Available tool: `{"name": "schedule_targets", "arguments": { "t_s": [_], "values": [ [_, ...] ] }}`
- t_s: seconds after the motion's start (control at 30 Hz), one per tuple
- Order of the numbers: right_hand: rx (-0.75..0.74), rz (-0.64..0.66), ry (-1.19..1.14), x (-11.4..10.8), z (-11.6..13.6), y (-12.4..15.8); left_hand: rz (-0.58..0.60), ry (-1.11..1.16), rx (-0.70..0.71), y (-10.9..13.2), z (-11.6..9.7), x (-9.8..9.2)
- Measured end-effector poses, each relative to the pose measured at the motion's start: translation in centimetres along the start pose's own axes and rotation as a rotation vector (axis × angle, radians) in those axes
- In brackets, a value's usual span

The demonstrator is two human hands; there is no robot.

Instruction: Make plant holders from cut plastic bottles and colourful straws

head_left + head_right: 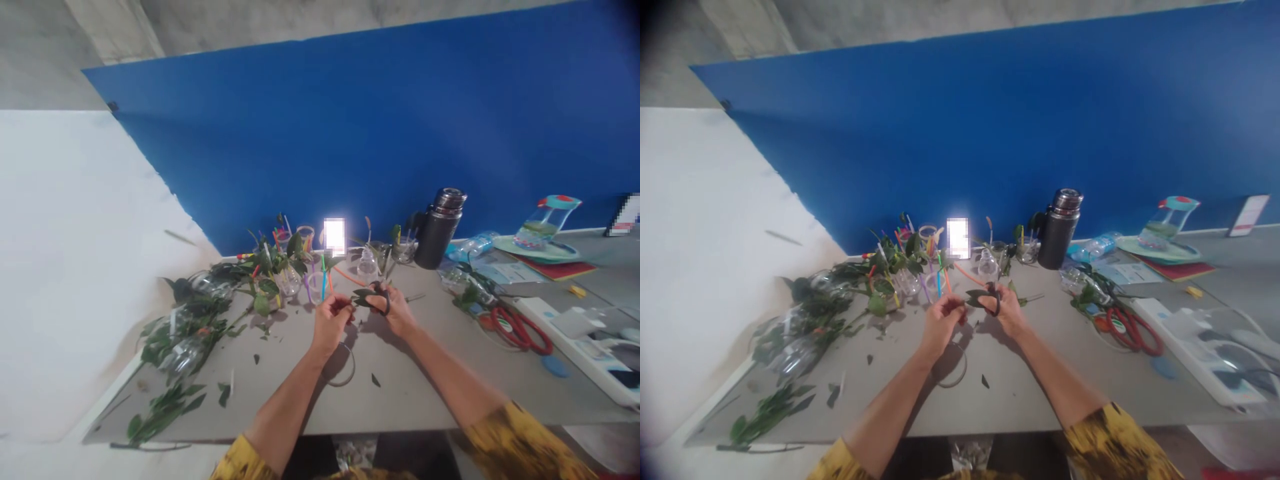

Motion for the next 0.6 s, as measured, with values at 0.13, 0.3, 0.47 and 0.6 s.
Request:
{"name": "schedule_targets", "arguments": {
  "t_s": [0.13,0.3,0.47,0.6],
  "values": [
    [0.021,0.049,0.049,-0.7,0.8,0.0,0.068,-0.045,-0.02,0.2,0.0,0.1],
    [0.018,0.139,0.14,-0.6,1.1,0.3,0.099,-0.055,-0.064,-0.1,0.7,0.0],
    [0.001,0.059,0.135,-1.4,0.5,-0.4,0.208,-0.187,-0.016,0.3,1.0,0.3],
    [0.007,-0.032,0.099,-1.8,-0.1,-1.1,0.254,-0.352,0.054,0.8,0.8,0.8]
  ]
}}
Point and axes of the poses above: each hand's wrist, its own y-axis away from the middle knuckle, its own x-axis out of the palm, z = x × y, the point moved 1 cm from there along -y, towards the middle knuckle, and after that the axes turned 15 degrees about x, right-handed, at the moved point
